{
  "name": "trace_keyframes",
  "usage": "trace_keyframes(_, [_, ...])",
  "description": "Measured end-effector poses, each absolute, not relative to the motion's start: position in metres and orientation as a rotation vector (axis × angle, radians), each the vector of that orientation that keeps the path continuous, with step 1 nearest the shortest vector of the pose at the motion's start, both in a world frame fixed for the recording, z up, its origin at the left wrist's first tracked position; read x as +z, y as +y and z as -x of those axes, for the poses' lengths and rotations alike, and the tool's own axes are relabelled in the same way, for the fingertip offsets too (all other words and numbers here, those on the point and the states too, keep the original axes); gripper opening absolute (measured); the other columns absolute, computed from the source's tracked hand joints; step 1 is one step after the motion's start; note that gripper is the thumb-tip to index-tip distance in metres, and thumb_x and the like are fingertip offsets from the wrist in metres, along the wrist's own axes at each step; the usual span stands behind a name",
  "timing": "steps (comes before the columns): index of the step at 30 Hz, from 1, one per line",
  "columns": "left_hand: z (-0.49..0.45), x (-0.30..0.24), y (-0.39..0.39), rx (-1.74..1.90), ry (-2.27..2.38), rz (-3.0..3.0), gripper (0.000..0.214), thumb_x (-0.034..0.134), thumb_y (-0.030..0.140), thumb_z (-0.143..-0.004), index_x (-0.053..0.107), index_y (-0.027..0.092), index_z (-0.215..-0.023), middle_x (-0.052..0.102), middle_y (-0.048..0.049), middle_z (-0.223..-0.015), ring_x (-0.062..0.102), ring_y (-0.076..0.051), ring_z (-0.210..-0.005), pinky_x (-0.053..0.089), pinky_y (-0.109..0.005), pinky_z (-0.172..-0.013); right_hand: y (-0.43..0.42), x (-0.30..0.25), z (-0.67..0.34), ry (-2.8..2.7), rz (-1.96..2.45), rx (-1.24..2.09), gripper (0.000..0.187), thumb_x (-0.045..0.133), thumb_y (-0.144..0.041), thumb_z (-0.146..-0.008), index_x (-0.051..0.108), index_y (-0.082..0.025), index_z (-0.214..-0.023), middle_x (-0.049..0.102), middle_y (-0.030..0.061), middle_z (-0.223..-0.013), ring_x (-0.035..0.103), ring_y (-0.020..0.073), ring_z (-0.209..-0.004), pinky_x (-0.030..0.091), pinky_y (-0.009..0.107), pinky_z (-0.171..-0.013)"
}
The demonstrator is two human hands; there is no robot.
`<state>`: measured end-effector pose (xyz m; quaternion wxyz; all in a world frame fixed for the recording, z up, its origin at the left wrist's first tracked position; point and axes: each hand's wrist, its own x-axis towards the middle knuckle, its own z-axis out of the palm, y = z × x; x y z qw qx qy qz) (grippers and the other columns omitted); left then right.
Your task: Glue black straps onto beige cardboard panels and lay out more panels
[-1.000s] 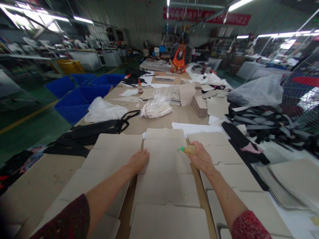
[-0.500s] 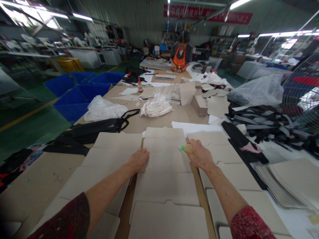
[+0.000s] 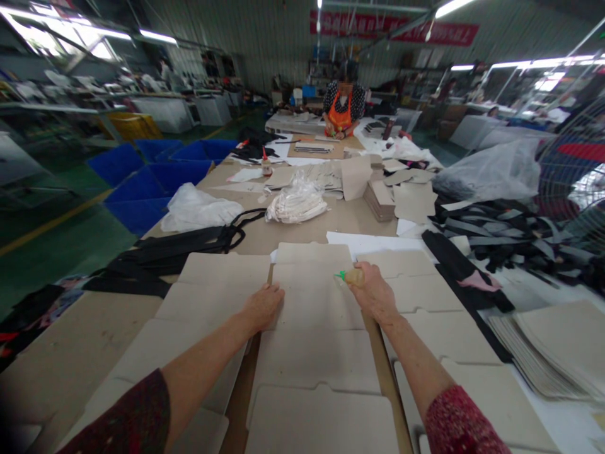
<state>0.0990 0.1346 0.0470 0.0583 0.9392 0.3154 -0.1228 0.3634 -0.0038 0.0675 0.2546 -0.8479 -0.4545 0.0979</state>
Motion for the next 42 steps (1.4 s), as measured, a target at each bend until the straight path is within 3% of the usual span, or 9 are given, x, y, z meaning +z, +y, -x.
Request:
trace_keyframes(3, [-0.099, 0.048, 0.135, -0.376, 0.965, -2.844, 0.031, 0.043, 0.005, -0.086, 0.061, 0.014, -0.110, 0.060, -0.0130, -0.123, 0.053, -0.024, -0.121, 0.046, -0.037, -0.102, 0.006, 0.057, -0.372, -0.963, 2.199, 0.253, 0.048, 0.066, -0.047, -0.072, 0.053, -0.025, -0.112, 0.062, 0.0014, -0.094, 0.060, 0.0201, -0.082, 0.045, 0.031, -0.072])
trace_keyframes(7, [-0.100, 0.046, 0.137, -0.381, 0.979, -2.836, 0.032, 0.041, 0.005, -0.086, 0.061, 0.015, -0.108, 0.057, -0.0131, -0.129, 0.053, -0.025, -0.123, 0.048, -0.037, -0.100, 0.024, 0.050, -0.384, -0.929, 2.235, 0.122, 0.049, 0.067, -0.045, -0.071, 0.052, -0.024, -0.113, 0.061, 0.0042, -0.102, 0.059, 0.0222, -0.090, 0.045, 0.034, -0.079])
trace_keyframes(16, [-0.097, 0.045, 0.137, -0.354, 0.967, -2.821, 0.030, 0.044, 0.005, -0.083, 0.061, 0.015, -0.106, 0.059, -0.0128, -0.123, 0.054, -0.026, -0.119, 0.048, -0.036, -0.100, 0.052, 0.071, -0.369, -1.228, 2.519, 0.191, 0.041, 0.057, -0.044, -0.085, 0.048, -0.026, -0.120, 0.056, 0.0075, -0.111, 0.062, 0.0227, -0.094, 0.044, 0.031, -0.072])
trace_keyframes(22, [-0.097, 0.045, 0.137, -0.344, 0.976, -2.800, 0.033, 0.042, 0.006, -0.085, 0.059, 0.016, -0.111, 0.054, -0.0144, -0.132, 0.052, -0.026, -0.122, 0.046, -0.038, -0.101, 0.061, 0.081, -0.369, -1.411, 2.627, 0.109, 0.036, 0.051, -0.041, -0.090, 0.046, -0.025, -0.122, 0.054, 0.0096, -0.111, 0.064, 0.0239, -0.087, 0.043, 0.033, -0.067])
trace_keyframes(35, [-0.097, 0.050, 0.135, -0.338, 0.969, -2.789, 0.030, 0.037, 0.008, -0.089, 0.061, 0.016, -0.106, 0.059, -0.0135, -0.124, 0.054, -0.024, -0.116, 0.045, -0.038, -0.101, 0.075, 0.087, -0.404, -1.509, 2.548, 0.216, 0.040, 0.066, -0.043, -0.079, 0.056, -0.024, -0.112, 0.061, 0.0077, -0.100, 0.062, 0.0226, -0.083, 0.042, 0.030, -0.067])
trace_keyframes(42, [-0.097, 0.051, 0.135, -0.358, 0.960, -2.790, 0.031, 0.041, 0.007, -0.087, 0.060, 0.016, -0.110, 0.057, -0.0136, -0.126, 0.053, -0.025, -0.119, 0.044, -0.037, -0.103, 0.078, 0.079, -0.397, -1.444, 2.507, 0.218, 0.037, 0.065, -0.040, -0.079, 0.054, -0.023, -0.110, 0.060, 0.0074, -0.101, 0.061, 0.0217, -0.086, 0.043, 0.029, -0.069])
